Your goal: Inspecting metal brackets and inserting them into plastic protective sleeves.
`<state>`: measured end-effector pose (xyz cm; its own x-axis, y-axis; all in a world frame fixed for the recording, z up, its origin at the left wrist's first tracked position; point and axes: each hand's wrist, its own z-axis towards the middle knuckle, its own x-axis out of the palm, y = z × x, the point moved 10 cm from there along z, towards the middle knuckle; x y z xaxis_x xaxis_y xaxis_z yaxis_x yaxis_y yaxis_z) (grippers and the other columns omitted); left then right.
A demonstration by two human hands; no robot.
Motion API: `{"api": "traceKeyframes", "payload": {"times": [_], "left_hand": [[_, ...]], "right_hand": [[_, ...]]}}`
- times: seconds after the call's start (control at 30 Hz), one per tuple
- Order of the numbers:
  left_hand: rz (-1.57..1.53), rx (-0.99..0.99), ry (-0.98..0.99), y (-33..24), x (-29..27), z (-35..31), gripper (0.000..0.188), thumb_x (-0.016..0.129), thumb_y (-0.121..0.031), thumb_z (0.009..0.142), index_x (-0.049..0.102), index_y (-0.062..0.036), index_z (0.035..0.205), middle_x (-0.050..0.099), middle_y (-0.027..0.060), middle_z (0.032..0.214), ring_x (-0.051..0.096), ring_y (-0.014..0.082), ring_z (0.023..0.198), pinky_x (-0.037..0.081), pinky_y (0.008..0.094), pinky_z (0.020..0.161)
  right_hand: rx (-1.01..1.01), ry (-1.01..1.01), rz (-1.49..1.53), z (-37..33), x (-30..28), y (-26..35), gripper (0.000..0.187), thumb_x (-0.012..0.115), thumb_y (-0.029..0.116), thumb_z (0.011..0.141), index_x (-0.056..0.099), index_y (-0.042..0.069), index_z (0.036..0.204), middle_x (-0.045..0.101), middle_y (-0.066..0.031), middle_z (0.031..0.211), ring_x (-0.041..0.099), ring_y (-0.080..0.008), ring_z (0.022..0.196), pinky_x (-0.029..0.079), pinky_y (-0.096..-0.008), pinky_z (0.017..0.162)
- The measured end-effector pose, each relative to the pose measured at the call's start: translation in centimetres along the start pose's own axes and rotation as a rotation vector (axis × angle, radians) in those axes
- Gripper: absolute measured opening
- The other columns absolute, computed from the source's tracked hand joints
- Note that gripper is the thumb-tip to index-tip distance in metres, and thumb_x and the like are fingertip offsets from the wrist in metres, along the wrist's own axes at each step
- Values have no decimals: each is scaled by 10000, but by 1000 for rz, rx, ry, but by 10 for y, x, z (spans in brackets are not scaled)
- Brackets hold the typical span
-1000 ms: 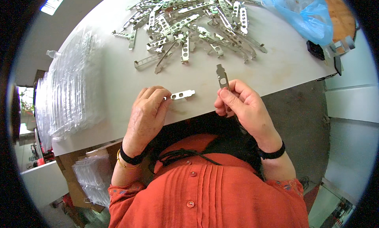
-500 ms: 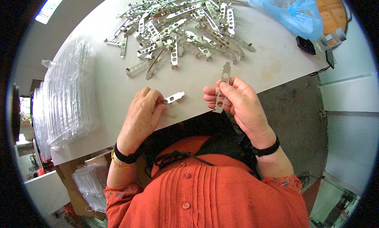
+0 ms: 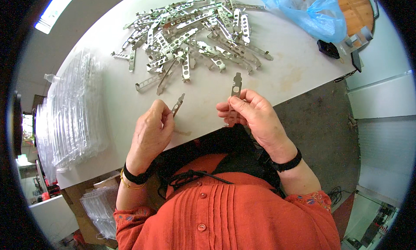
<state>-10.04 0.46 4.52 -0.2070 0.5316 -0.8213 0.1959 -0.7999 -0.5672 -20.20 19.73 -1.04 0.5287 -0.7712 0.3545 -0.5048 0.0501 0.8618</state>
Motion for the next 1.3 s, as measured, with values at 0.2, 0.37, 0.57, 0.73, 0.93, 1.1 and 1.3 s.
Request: {"api": "traceKeyframes", "payload": {"times": [0.2,0.37,0.57,0.73,0.93,1.1,1.3], "left_hand": [[-591,-278,72,17,7,-6,122,564,-48,878,459,15,873,669,185,870,664,242,649,507,349,563],[-908,-484,209,15,9,-11,61,525,-27,895,468,-10,887,676,197,958,693,163,728,503,239,510],[-1033,-493,281,23,17,-15,133,557,-105,885,471,-4,896,691,161,960,671,139,664,458,222,495],[-1111,-502,231,28,17,-18,162,548,-187,974,500,-48,907,679,120,968,643,125,647,423,206,479],[-1209,-486,207,37,19,-17,234,524,-279,1018,538,-49,977,678,89,959,651,131,695,411,215,518],[-1291,-468,213,42,20,-15,225,524,-280,1018,548,-58,990,666,66,922,648,131,699,413,220,523],[-1349,-438,208,52,28,-15,172,566,-210,998,570,-44,1044,652,46,933,654,137,742,462,217,601]], "right_hand": [[-111,46,-150,1,8,11,144,563,197,1011,612,62,1023,701,-60,977,575,-50,688,465,-193,629],[-68,40,-158,-1,14,5,142,548,219,1022,612,95,1044,698,-35,911,505,-10,599,393,-164,525],[22,71,-135,-4,20,-2,278,464,330,1056,580,80,1090,660,-24,852,479,-22,566,375,-174,495],[21,72,-221,-4,26,-5,365,445,368,1058,565,35,1145,603,0,821,485,-27,584,386,-178,512],[75,159,-277,-3,42,-8,397,449,364,1056,565,18,1209,653,-18,863,495,-22,593,411,-176,531],[108,196,-303,-6,49,-8,365,442,337,1059,579,25,1188,694,-46,890,524,-24,573,418,-162,520],[106,168,-304,-2,50,-9,305,463,312,1053,600,44,1106,717,-77,927,579,-35,592,441,-161,520]]}}
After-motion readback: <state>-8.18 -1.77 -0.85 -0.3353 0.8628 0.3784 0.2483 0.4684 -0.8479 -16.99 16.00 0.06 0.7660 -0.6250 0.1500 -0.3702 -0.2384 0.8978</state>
